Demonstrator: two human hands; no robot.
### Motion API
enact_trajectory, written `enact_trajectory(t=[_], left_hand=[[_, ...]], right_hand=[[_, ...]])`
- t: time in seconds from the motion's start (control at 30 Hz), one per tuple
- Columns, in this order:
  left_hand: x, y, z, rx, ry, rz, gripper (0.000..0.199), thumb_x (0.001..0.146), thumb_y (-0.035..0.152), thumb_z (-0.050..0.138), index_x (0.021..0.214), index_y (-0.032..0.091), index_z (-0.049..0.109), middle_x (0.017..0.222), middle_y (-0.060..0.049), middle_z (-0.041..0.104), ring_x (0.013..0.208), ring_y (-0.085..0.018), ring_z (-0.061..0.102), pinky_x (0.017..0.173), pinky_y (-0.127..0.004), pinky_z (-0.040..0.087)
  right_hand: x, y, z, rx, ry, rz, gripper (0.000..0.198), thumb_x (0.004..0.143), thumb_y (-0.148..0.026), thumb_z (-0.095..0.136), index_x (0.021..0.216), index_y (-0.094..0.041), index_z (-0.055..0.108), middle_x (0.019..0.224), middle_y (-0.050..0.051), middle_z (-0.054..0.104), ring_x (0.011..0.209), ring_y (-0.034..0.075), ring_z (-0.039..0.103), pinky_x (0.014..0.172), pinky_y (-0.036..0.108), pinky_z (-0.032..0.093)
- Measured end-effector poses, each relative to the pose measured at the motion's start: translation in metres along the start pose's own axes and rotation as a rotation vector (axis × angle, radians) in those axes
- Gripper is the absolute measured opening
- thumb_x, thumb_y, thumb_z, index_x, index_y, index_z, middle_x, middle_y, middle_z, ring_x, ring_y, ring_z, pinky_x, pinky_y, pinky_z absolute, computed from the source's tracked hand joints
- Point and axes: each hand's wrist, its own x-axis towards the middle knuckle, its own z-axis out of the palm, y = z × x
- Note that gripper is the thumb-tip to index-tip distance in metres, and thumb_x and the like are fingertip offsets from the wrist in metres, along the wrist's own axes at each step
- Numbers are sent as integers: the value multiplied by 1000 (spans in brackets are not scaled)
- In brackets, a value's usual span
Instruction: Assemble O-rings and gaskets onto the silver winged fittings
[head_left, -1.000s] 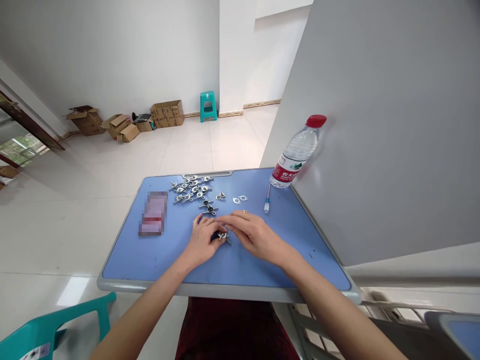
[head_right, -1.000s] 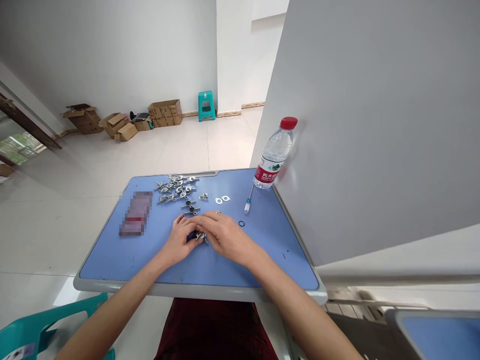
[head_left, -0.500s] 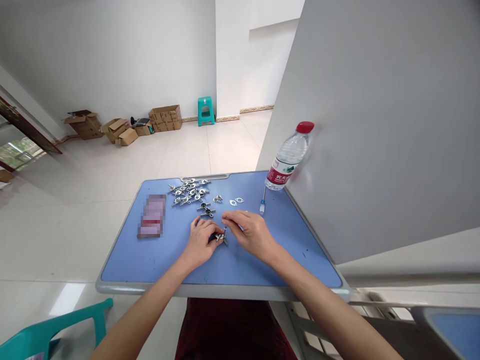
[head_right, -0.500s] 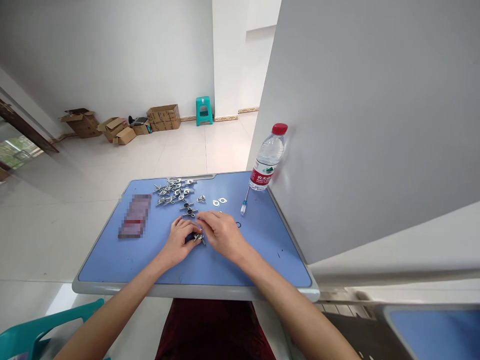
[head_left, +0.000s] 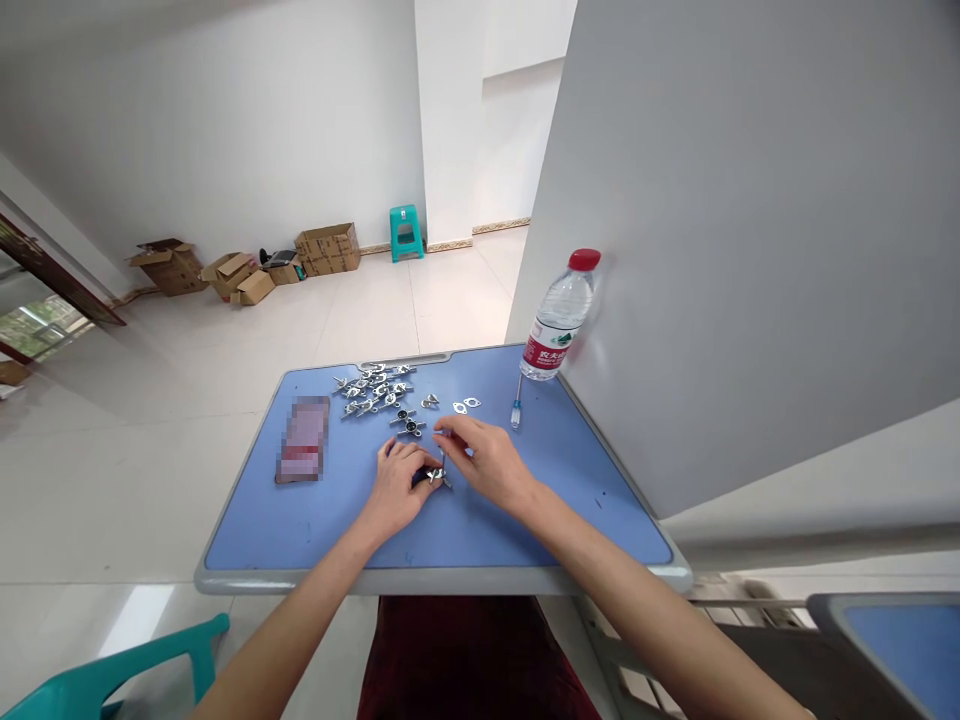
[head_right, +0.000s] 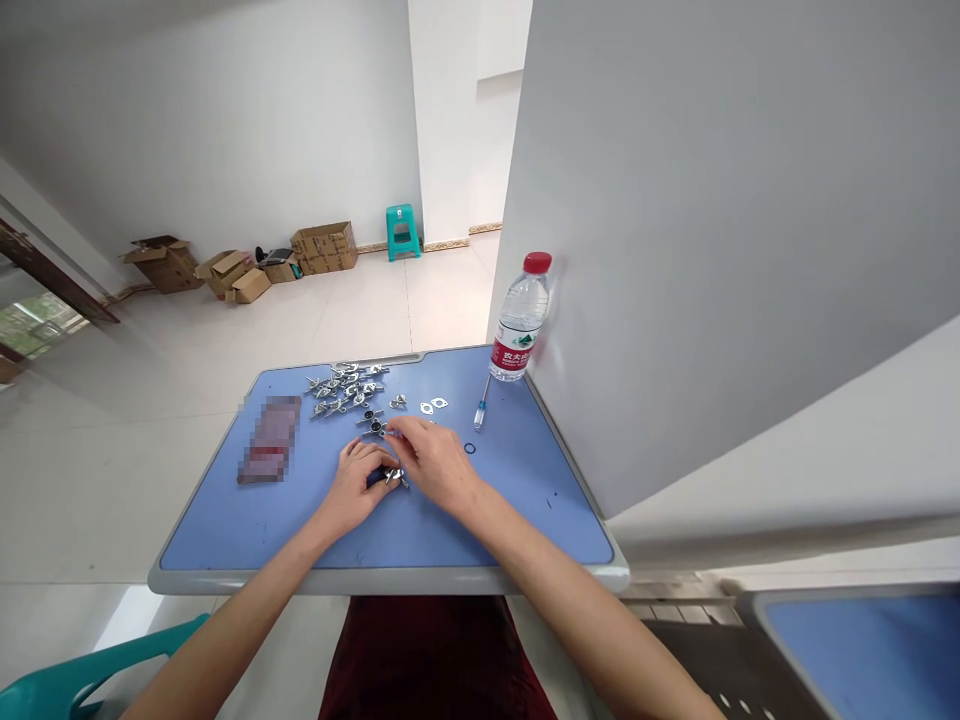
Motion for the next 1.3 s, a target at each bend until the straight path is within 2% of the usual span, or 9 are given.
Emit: enact_trajectory(t=[0.13,0.23,0.3,0.4,0.53,0.67,0.87,1.13,1.3], left_hand=[[0,0,0,13,12,-11,8,85,19,62,89,25,64,95,1,67,99,-21,59,113,-50,23],[0,0,0,-11,1,-12,8,84,18,64,89,25,64,94,1,67,99,-21,59,113,-50,23],[0,0,0,-28,-5,-12,9,84,18,64,89,25,63,95,2,68,100,-21,60,113,-50,22],[0,1,0,-28,-1,-17,10,84,16,65,89,24,63,96,2,67,100,-21,59,113,-51,20],[-1,2,0,-5,-7,-16,11,85,16,63,90,25,63,96,2,68,100,-20,59,113,-51,19],[-1,3,0,19,0,-7,10,86,16,61,91,25,63,96,2,68,100,-20,59,113,-51,19],[-2,1,1,54,0,4,11,87,17,59,93,25,63,97,1,67,101,-20,59,113,-51,20],[1,-3,-2,2,-31,-6,13,93,25,52,96,24,65,99,0,68,102,-20,60,113,-48,24],[1,-3,-2,31,-19,-5,16,96,27,48,99,24,64,100,-1,68,102,-19,60,112,-47,26]], right_hand=[[3,-3,-11,4,-128,-80,26,100,-23,40,117,-20,60,91,8,68,73,16,63,62,26,46],[5,-3,-19,107,-194,-98,31,100,-19,38,125,-21,57,100,9,70,86,19,65,72,30,50],[6,0,-20,168,-192,-89,29,99,-18,40,121,-21,60,93,6,72,85,19,66,74,31,51],[5,5,-17,209,-125,-41,22,97,-19,45,106,-21,65,83,3,73,74,17,67,70,29,51],[3,4,-13,183,-59,15,20,95,-20,48,96,-21,67,75,2,72,65,16,65,62,26,50],[4,-1,-12,135,-40,15,19,94,-20,49,89,-20,67,72,3,70,63,16,65,61,26,48],[3,-1,-6,143,-11,20,21,94,-24,48,96,-21,68,75,4,72,63,17,65,62,27,50],[6,8,-5,336,36,207,19,90,-29,54,97,-20,68,71,1,70,59,15,64,61,27,52],[7,10,-5,364,37,257,20,89,-32,55,98,-20,68,74,2,70,59,15,65,59,27,52]])
